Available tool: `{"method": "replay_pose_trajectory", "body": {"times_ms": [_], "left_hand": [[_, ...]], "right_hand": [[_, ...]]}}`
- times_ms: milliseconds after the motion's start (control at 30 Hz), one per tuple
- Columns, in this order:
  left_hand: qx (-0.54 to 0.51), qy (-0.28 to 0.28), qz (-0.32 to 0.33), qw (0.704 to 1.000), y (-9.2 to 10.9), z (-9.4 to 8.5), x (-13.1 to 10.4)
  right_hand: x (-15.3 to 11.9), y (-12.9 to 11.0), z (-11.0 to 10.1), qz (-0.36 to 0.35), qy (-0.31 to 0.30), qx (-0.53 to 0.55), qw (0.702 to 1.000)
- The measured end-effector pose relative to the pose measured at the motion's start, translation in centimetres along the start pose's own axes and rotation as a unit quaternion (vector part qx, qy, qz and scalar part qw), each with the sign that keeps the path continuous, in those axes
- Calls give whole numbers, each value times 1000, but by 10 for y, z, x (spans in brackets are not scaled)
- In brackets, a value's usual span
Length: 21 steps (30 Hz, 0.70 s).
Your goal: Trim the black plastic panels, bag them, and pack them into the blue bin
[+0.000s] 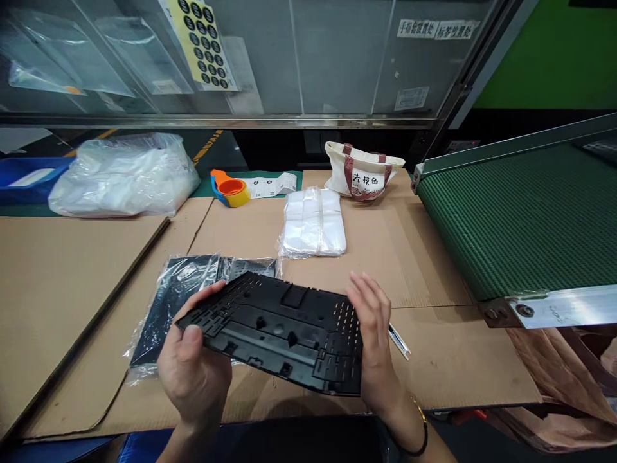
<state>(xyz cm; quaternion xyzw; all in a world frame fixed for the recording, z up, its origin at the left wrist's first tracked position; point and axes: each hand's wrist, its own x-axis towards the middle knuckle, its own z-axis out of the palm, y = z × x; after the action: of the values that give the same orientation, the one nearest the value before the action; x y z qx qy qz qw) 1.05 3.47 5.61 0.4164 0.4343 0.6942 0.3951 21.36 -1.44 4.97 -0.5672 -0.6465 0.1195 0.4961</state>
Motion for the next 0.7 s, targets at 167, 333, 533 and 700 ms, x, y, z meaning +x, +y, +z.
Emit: {"method": "replay_pose_trajectory", "body": {"times_ms": [167,333,533,700], "left_hand": [[-13,-5,43,999,-2,8,-14],[-8,23,97,995,-8,9,-20],[-6,26,86,996,-8,9,-20],[5,27,120,992,-9,11,-18]], "right_hand": [[-4,-8,12,133,65,84,985],[-2,-7,11,107,37,153,982],[0,-3,9,99,21,135,986],[-1,5,10,129,-1,163,978]]}}
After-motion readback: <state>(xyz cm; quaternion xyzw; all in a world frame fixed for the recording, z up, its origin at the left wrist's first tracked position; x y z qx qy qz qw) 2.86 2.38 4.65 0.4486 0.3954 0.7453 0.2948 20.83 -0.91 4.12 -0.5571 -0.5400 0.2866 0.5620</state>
